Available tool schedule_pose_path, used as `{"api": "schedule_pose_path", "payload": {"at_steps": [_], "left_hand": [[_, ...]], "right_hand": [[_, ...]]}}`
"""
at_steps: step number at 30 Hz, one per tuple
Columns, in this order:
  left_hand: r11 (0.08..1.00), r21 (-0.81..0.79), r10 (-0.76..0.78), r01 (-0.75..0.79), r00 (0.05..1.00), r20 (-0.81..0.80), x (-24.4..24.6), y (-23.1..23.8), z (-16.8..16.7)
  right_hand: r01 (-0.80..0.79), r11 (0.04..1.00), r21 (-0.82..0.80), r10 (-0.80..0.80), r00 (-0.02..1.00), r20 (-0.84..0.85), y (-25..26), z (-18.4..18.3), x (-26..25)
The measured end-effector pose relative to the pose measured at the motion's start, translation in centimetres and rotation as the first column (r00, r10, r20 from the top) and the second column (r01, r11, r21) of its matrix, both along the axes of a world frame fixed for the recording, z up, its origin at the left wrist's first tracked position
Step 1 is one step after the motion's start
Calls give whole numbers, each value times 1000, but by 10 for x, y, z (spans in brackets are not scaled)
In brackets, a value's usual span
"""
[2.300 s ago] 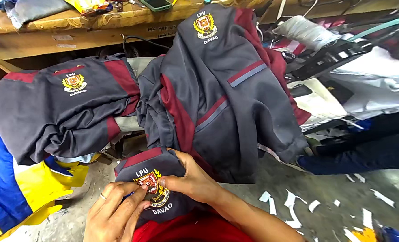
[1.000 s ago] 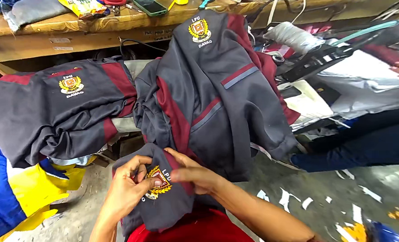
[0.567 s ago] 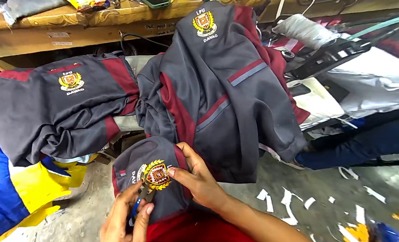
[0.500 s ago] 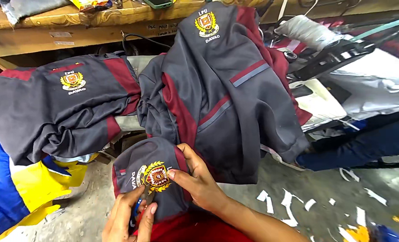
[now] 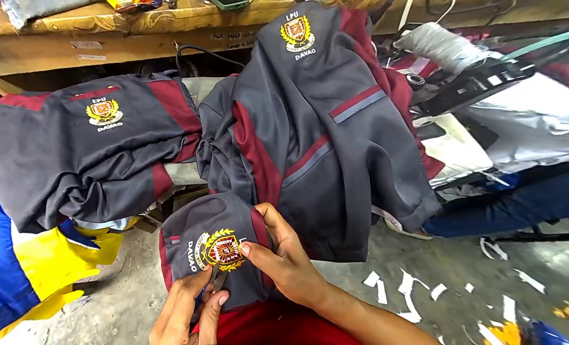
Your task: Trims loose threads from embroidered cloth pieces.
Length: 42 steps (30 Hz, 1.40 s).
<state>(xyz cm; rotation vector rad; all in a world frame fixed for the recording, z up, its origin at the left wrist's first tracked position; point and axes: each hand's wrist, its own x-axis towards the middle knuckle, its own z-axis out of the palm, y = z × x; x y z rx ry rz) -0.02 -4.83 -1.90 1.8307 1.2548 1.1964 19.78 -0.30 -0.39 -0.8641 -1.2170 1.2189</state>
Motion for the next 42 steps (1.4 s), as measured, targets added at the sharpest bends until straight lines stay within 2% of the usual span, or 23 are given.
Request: {"api": "schedule_pose_path", "payload": {"at_steps": [11, 26, 31, 36, 42], "left_hand": [[1000, -8, -20, 21, 1000, 19, -4, 1, -1], [998, -45, -37, 41, 996, 84, -5, 6, -1], [999, -3, -42, 42, 997, 70, -5, 9, -3], [996, -76, -43, 53, 990, 137, -5, 8, -3], [998, 41, -55, 54, 998, 26, -7, 12, -4]], "right_hand": [[-11, 1000, -21, 11, 1000, -27, 1, 0, 0], [-13, 1000, -13, 13, 1000, 24, 3, 1, 2], [-8, 1000, -26, 8, 1000, 1, 3, 0, 1], [-7, 1000, -27, 8, 1000, 10, 1, -1, 1], [-2, 1000, -28, 3, 999, 45, 1, 0, 0]]}}
